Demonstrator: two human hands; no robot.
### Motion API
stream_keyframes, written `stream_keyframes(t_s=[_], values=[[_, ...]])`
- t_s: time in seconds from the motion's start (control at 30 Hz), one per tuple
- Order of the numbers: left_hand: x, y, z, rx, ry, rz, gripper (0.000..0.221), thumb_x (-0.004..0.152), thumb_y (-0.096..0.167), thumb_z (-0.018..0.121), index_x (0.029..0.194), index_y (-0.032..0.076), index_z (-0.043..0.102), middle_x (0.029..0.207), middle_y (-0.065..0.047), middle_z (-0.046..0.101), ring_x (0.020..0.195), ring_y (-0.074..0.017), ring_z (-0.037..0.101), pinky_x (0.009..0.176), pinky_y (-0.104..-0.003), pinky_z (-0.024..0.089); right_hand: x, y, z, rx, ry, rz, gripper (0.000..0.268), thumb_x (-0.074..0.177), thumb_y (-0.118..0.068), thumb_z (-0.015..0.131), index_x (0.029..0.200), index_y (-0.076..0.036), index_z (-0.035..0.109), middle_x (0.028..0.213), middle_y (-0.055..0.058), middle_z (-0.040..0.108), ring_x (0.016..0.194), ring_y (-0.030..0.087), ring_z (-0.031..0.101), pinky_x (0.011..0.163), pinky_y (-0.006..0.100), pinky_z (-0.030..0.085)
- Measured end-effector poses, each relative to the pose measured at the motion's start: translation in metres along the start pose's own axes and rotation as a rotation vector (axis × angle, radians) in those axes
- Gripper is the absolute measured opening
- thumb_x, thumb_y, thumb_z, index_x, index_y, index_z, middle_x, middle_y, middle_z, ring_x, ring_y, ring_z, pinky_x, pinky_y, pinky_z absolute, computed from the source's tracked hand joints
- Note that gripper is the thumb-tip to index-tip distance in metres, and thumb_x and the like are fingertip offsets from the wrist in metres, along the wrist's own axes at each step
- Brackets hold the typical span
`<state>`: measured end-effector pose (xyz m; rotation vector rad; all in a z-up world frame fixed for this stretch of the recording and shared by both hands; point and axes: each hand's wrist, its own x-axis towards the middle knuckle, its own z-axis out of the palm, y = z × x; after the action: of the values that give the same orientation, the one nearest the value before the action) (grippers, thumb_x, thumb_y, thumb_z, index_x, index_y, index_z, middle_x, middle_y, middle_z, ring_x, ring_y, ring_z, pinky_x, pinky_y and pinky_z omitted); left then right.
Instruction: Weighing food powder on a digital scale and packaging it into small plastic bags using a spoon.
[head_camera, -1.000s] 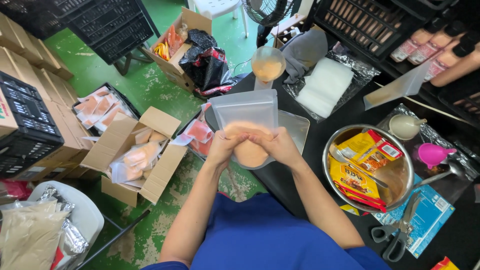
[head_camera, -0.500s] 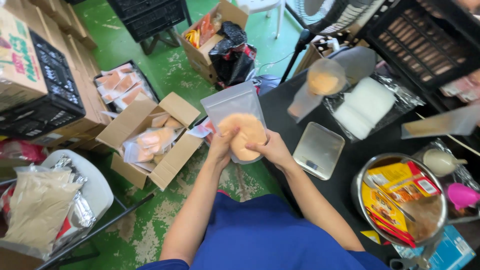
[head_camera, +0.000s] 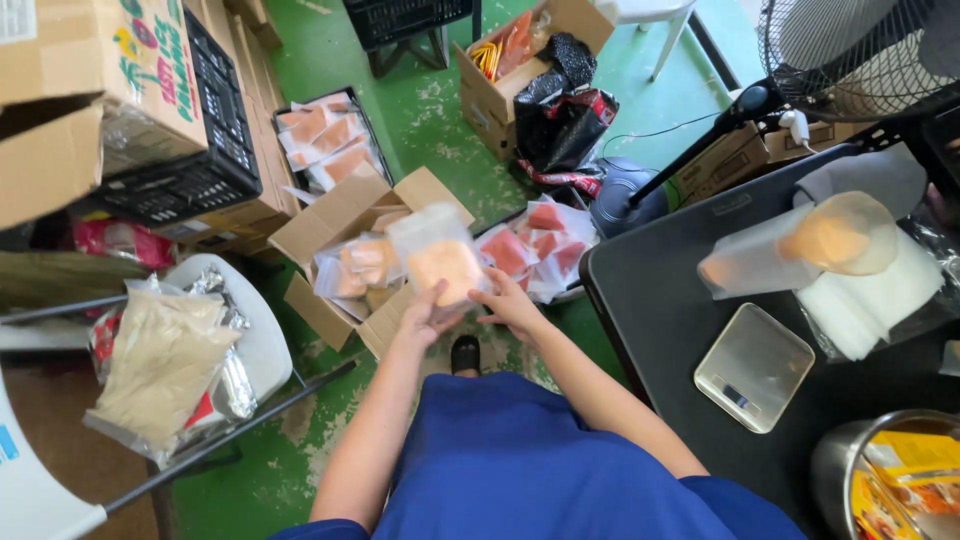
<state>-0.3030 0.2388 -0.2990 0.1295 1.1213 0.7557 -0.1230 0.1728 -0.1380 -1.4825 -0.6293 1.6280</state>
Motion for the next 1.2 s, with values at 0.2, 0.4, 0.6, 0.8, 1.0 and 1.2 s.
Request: stream_keyframes(t_s=[0.2,0.4,0.6,0.8,1.0,1.2], values=[[0.082,0.089,-0.033,-0.161,-0.007,0.103,0.081,0.095,0.039,0.081,0.156,0.011,0.036,0.167,-0.018,0.024,0.153,-0.0364,0.029,0.121,-0.054,0.037,0.036,-0.021,-0.005,0.002,0.000,-0.127,0.075,0.092,-0.019,0.078,0.156,-0.011,0.039,0.138,0.028,0.057,0.120,0.032,0.065,0.087,0.043,0.063],[0.038,0.029,0.153,0.198,-0.363,-0.045,0.020,0.096,0.022,0.074,0.113,0.014,0.068,0.104,-0.011,0.075,0.089,-0.0272,0.073,0.081,-0.046,0.063,0.034,-0.056,-0.049,0.119,0.173,-0.280,0.050,0.095,-0.013,0.071,0.142,-0.010,0.056,0.122,0.008,0.070,0.091,0.011,0.071,0.073,0.025,0.065],[0.030,-0.012,0.293,0.334,-0.557,-0.111,0.017,0.096,0.023,0.075,0.111,0.015,0.073,0.086,-0.006,0.075,0.071,-0.0187,0.074,0.072,-0.037,0.066,0.038,-0.082,-0.159,0.188,0.378,-0.371,0.032,0.099,-0.005,0.066,0.130,-0.003,0.065,0.104,0.018,0.074,0.078,0.022,0.076,0.069,0.036,0.068],[0.057,-0.026,0.408,0.513,-0.666,-0.120,0.025,0.095,0.018,0.075,0.120,0.013,0.073,0.083,-0.006,0.071,0.070,-0.0186,0.074,0.069,-0.039,0.068,0.056,-0.126,-0.241,0.208,0.527,-0.421,0.035,0.098,-0.004,0.065,0.133,-0.004,0.062,0.102,0.015,0.074,0.077,0.021,0.076,0.068,0.031,0.069],[0.098,-0.027,0.503,0.596,-0.707,-0.079,0.023,0.095,0.015,0.074,0.117,0.012,0.076,0.082,-0.005,0.071,0.073,-0.0145,0.071,0.074,-0.035,0.068,0.112,-0.153,-0.317,0.246,0.682,-0.524,0.033,0.100,-0.007,0.065,0.132,-0.004,0.063,0.102,0.013,0.074,0.081,0.020,0.076,0.073,0.030,0.068],[0.150,-0.029,0.538,0.607,-0.718,-0.069,0.021,0.096,0.012,0.071,0.117,0.010,0.075,0.091,-0.004,0.068,0.079,-0.0137,0.067,0.078,-0.031,0.065,0.178,-0.149,-0.347,0.316,0.838,-0.573,0.031,0.100,-0.013,0.066,0.130,-0.004,0.065,0.105,0.013,0.074,0.087,0.022,0.074,0.078,0.037,0.066]])
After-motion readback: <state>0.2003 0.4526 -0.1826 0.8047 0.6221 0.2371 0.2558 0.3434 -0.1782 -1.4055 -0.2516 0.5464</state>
